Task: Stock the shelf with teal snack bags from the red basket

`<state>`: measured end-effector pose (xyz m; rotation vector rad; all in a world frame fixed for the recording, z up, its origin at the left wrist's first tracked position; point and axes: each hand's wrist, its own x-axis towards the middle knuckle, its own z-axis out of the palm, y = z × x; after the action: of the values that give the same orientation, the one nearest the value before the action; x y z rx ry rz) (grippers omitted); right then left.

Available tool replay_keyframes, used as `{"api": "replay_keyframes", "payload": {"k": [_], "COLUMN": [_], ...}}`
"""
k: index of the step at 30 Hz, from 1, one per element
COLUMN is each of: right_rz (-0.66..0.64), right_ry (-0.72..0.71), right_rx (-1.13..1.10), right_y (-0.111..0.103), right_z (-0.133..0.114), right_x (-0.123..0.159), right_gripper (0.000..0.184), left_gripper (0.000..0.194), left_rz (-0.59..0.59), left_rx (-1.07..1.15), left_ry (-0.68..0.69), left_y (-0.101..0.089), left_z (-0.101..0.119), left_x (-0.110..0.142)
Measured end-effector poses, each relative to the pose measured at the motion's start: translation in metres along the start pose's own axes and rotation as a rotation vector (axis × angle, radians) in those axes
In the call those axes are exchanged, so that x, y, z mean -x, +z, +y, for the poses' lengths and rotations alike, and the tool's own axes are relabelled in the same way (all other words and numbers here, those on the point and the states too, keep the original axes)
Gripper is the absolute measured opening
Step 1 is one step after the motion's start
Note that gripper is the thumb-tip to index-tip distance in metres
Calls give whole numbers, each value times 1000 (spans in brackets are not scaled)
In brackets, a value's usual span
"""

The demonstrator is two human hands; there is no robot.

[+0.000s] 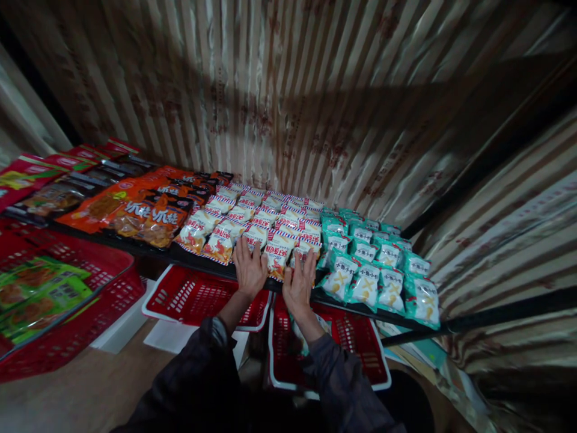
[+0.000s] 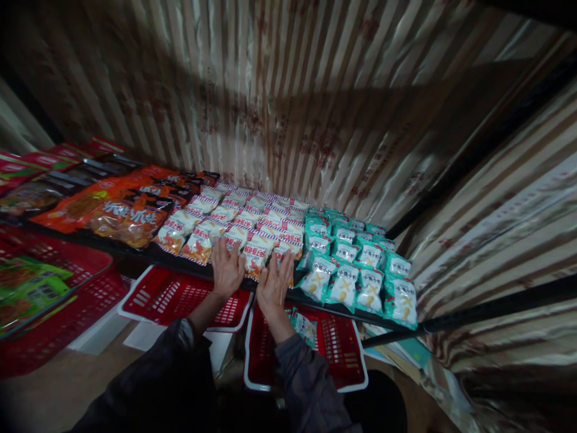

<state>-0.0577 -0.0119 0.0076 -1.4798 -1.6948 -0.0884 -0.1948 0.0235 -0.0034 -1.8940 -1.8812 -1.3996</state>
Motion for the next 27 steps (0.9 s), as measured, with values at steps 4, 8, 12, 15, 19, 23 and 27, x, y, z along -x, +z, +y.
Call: {"api": "replay_keyframes", "payload": {"k": [4,8,12,15,19,23,27], "right_rz": [-4,-12,-24,-46,-90,-105,-52], "right_ry": [9,1,29,27,19,-8,-77], "right_rx": [49,67,77,78,89,85,49], "right_y": [-8,-9,-4,-2,0,-5,-28], "right_z": [17,19,19,23,29,29,23], "right_x": [9,14,14,12,8,5,11], "right_gripper": [52,54,56,59,65,63,59], "left_gripper": [45,49,52,51,52,52,51], "left_rz": [30,-2,-46,-58,-50,-26,-6], "left_rx": [32,43,43,48,63,85,108], "left_ry": [-1,54,76,63,66,71,129], "left_y": [0,3,8,11,13,12,6], "left_z": [9,23,33,35,33,34,45], "left_x": [-1,-2,-1,0,2,1,5]}}
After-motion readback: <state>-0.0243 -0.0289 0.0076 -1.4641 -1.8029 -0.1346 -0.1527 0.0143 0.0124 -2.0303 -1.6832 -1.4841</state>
